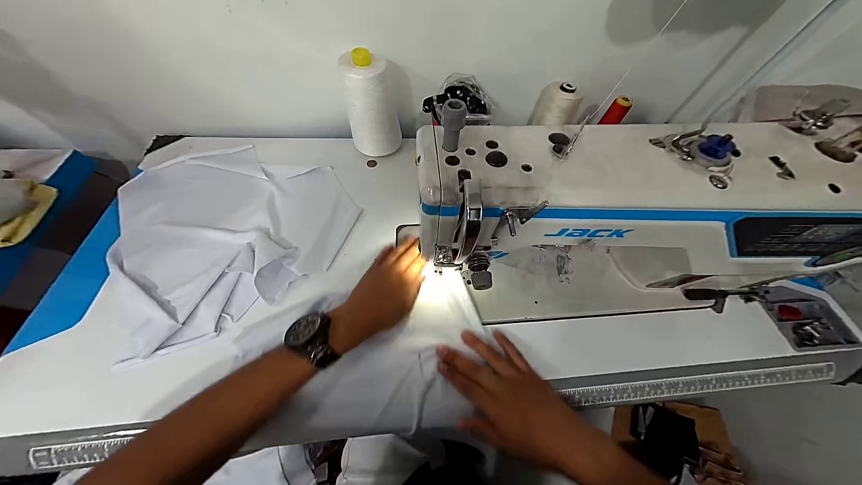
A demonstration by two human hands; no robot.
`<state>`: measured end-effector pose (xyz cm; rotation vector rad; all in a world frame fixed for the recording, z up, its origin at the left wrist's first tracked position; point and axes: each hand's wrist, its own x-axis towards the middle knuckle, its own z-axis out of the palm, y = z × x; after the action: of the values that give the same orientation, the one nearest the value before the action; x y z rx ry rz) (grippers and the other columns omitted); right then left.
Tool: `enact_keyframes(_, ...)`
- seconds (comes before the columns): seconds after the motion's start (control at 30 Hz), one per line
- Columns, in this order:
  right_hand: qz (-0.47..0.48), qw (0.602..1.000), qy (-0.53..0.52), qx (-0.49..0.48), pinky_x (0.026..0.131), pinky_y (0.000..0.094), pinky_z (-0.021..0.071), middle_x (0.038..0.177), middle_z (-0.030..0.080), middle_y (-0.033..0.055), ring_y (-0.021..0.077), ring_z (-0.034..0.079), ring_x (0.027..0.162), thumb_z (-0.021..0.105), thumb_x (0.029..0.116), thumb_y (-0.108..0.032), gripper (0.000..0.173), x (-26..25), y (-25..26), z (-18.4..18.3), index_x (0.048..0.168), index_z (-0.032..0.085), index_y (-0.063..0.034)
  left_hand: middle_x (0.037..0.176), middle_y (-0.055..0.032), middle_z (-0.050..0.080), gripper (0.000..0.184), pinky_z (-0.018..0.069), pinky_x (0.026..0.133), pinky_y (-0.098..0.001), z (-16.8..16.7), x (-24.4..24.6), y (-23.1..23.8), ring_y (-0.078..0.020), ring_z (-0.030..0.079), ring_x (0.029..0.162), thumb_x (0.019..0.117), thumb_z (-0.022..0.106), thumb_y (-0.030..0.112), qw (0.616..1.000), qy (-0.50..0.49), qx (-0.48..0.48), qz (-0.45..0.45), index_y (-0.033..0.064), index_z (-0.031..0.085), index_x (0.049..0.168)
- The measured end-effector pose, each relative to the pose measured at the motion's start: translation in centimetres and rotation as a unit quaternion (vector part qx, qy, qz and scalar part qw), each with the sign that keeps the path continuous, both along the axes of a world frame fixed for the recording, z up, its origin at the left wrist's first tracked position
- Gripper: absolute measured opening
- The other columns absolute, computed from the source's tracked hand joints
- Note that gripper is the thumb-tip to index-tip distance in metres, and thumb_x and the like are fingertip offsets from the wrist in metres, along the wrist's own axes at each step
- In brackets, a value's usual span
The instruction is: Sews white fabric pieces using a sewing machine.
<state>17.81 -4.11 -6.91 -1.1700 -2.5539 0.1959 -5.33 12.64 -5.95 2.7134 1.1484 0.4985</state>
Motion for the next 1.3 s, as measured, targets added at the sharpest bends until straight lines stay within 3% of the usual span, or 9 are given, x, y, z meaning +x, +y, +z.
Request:
enact_keyframes(0.2, 0.030, 0.997, -0.067, 0.008, 0.123, 0.0602, 0.0240, 0.161, 0.044, -0.0035, 0.0245, 0.030, 0.154, 0.036, 0.1057, -0.057, 0.059, 2.8, 8.3, 1.5, 0.151, 0.053, -0.0234, 0.125, -0.0225, 0.068, 0.028, 0.0444, 0.108, -0.0557, 3.9, 1.1, 5.8, -0.0392, 0.061, 0.125, 0.0903, 0.064, 0.006, 0.992, -0.069, 0.091, -0.047, -0.0039, 0.070, 0.116)
enact_keyframes(0.27, 0.025, 0.996, -0.083, 0.010, 0.124, 0.0597, 0.0217, 0.161, 0.044, -0.0024, 0.0244, 0.029, 0.155, 0.033, 0.1060, -0.058, 0.060, 3.1, 8.8, 1.7, 0.151, 0.053, -0.0222, 0.121, -0.0235, 0.067, 0.019, 0.0499, 0.101, -0.0549, 4.9, 0.3, 3.7, -0.0401, 0.062, 0.121, 0.0921, 0.063, 0.003, 0.997, -0.033, 0.065, 0.007, -0.0063, 0.070, 0.107)
enact_keyframes(0.33, 0.025, 0.996, -0.080, 0.016, 0.124, 0.0610, 0.0209, 0.161, 0.045, -0.0014, 0.0250, 0.030, 0.155, 0.034, 0.1060, -0.057, 0.061, 3.0, 8.6, 1.6, 0.150, 0.054, -0.0201, 0.123, -0.0206, 0.066, 0.024, 0.0546, 0.096, -0.0513, 4.3, -0.8, -0.9, -0.0360, 0.063, 0.118, 0.0952, 0.057, 0.010, 1.000, -0.016, 0.010, 0.021, -0.0036, 0.070, 0.110)
enact_keyframes(0.4, 0.035, 0.997, -0.069, 0.021, 0.123, 0.0626, 0.0206, 0.160, 0.046, -0.0012, 0.0252, 0.031, 0.154, 0.036, 0.1054, -0.057, 0.061, 2.9, 8.4, 1.4, 0.149, 0.055, -0.0188, 0.142, -0.0147, 0.060, 0.045, 0.0478, 0.109, -0.0491, 1.8, -1.6, -5.7, -0.0296, 0.055, 0.135, 0.1026, 0.046, 0.036, 1.000, -0.010, -0.018, -0.021, 0.0080, 0.066, 0.132)
enact_keyframes(0.47, 0.046, 0.997, -0.063, 0.022, 0.123, 0.0626, 0.0207, 0.159, 0.047, -0.0015, 0.0249, 0.033, 0.153, 0.037, 0.1053, -0.057, 0.060, 2.9, 8.6, 1.3, 0.149, 0.055, -0.0192, 0.160, -0.0135, 0.042, 0.060, 0.0299, 0.121, -0.0575, -0.4, -2.2, -7.6, -0.0312, 0.034, 0.152, 0.1040, 0.035, 0.059, 0.998, 0.011, -0.015, -0.067, 0.0248, 0.054, 0.150)
enact_keyframes(0.57, 0.046, 0.996, -0.075, 0.006, 0.124, 0.0593, 0.0219, 0.161, 0.044, -0.0034, 0.0230, 0.032, 0.154, 0.033, 0.1056, -0.059, 0.061, 3.0, 9.2, 1.3, 0.151, 0.052, -0.0219, 0.166, -0.0138, 0.031, 0.065, 0.0205, 0.123, -0.0636, -0.8, -3.2, -5.8, -0.0331, 0.024, 0.156, 0.1003, 0.030, 0.071, 0.992, 0.035, -0.009, -0.118, 0.0384, 0.044, 0.155)
enact_keyframes(0.73, 0.032, 0.994, -0.101, -0.007, 0.119, 0.0561, 0.0300, 0.151, 0.055, -0.0018, 0.0238, 0.042, 0.146, 0.031, 0.1050, -0.060, 0.061, 3.4, 10.9, 1.5, 0.151, 0.053, -0.0254, 0.163, -0.0147, 0.037, 0.065, 0.0237, 0.119, -0.0683, -0.1, -4.1, -2.0, -0.0353, 0.029, 0.153, 0.0976, 0.031, 0.074, 0.981, 0.054, 0.017, -0.183, 0.0431, 0.047, 0.152)
enact_keyframes(0.87, 0.026, 0.995, -0.098, 0.000, 0.112, 0.0490, 0.0374, 0.146, 0.059, -0.0034, 0.0218, 0.049, 0.139, 0.032, 0.1049, -0.060, 0.060, 3.5, 11.4, 1.4, 0.149, 0.054, -0.0268, 0.164, -0.0168, 0.035, 0.070, 0.0180, 0.119, -0.0725, -0.3, -4.2, -1.6, -0.0389, 0.024, 0.155, 0.0931, 0.033, 0.081, 0.982, 0.060, 0.010, -0.179, 0.0457, 0.045, 0.152)
enact_keyframes(1.3, 0.023, 0.995, -0.095, -0.016, 0.111, 0.0499, 0.0403, 0.140, 0.064, -0.0018, 0.0235, 0.051, 0.138, 0.029, 0.1046, -0.062, 0.062, 3.8, 11.9, 1.5, 0.144, 0.060, -0.0238, 0.164, -0.0171, 0.034, 0.076, 0.0206, 0.117, -0.0742, -0.4, -3.9, -1.5, -0.0401, 0.024, 0.155, 0.0890, 0.033, 0.085, 0.985, 0.056, 0.003, -0.166, 0.0462, 0.044, 0.153)
